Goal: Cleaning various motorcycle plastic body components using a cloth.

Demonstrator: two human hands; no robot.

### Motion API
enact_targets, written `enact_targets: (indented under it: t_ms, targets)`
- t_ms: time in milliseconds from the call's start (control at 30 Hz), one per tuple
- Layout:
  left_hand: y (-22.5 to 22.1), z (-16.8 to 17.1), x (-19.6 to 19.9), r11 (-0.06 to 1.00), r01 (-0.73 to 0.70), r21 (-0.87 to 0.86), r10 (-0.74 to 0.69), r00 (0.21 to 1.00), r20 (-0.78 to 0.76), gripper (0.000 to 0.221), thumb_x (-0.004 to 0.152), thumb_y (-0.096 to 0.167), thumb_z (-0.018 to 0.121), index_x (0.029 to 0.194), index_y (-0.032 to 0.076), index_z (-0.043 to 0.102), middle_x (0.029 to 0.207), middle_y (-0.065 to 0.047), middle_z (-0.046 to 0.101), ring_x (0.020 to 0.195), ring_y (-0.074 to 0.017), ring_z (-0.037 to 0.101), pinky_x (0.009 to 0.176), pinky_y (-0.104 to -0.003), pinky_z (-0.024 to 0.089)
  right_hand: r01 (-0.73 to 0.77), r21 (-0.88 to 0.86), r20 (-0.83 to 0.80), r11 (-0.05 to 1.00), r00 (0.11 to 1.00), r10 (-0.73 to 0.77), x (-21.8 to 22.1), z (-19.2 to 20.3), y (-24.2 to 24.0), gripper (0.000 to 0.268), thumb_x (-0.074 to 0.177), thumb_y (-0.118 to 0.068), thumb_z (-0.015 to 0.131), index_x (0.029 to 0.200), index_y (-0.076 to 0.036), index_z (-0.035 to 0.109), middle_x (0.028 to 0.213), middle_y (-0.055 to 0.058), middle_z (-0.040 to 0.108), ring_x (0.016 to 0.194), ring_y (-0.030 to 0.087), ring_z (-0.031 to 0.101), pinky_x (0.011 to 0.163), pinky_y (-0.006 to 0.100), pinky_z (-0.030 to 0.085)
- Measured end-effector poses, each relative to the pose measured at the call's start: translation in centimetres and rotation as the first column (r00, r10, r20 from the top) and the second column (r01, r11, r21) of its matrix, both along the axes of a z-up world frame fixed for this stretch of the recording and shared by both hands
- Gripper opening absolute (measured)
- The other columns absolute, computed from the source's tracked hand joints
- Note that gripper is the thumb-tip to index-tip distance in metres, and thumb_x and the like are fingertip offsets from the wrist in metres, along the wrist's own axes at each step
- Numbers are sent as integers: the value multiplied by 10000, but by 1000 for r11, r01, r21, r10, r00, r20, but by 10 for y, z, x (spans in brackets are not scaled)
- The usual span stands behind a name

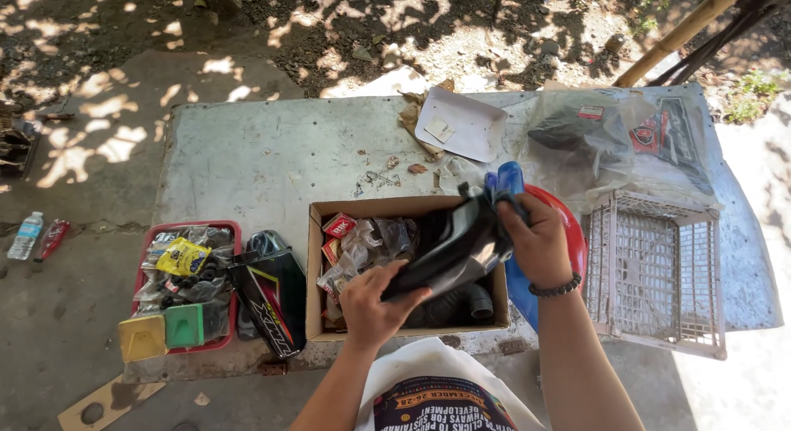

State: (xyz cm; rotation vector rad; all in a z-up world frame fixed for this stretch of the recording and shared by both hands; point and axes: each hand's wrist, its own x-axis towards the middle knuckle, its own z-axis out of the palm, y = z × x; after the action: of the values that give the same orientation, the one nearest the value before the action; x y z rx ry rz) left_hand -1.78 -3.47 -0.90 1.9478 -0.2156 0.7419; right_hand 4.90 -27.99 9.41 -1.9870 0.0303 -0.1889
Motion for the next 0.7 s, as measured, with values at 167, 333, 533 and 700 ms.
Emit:
enact_targets:
  t_ms: [167, 333, 533, 700]
  targets:
    - [8, 16, -4, 960, 94, -265, -165, 951, -260, 496, 730, 493, 919, 1050, 131, 807, 685, -78, 707, 602, -252, 706, 524, -334, 491, -150, 32, -80, 988, 985, 153, -9, 2, -8, 218, 915, -44, 693, 1118, -67, 767, 867, 67, 692, 836, 133, 568, 753, 301, 501]
    - [11, -23, 0, 780, 83, -621, -434, 786, -441, 484, 760, 335, 940, 1141, 65, 812, 890, -162, 804, 872, -228, 748, 699, -395, 562, -254, 47, -88, 966, 962, 257, -13, -12, -33, 296, 926, -22, 678, 1209, -54, 761, 977, 88, 740, 930, 141, 606, 828, 321, 512]
    - [15, -31, 0, 709, 69, -701, -541, 692, -479, 444, 794, 296, 921, 1165, 74, 818, 967, -175, 806, 960, -212, 712, 792, -402, 563, -298, 72, -90, 952, 949, 304, -17, -8, -34, 339, 898, 18, 676, 1228, -16, 745, 995, 62, 729, 974, 126, 566, 865, 308, 488]
    - [16, 12, -3, 886, 186, -425, -369, 837, -403, 546, 860, 496, 834, 1233, 101, 772, 971, -188, 782, 967, -393, 755, 725, -487, 596, -37, 18, -52, 999, 998, 38, -18, -10, -6, 258, 966, -265, 782, 763, -124, 706, 593, -7, 538, 583, 66, 431, 527, 226, 335]
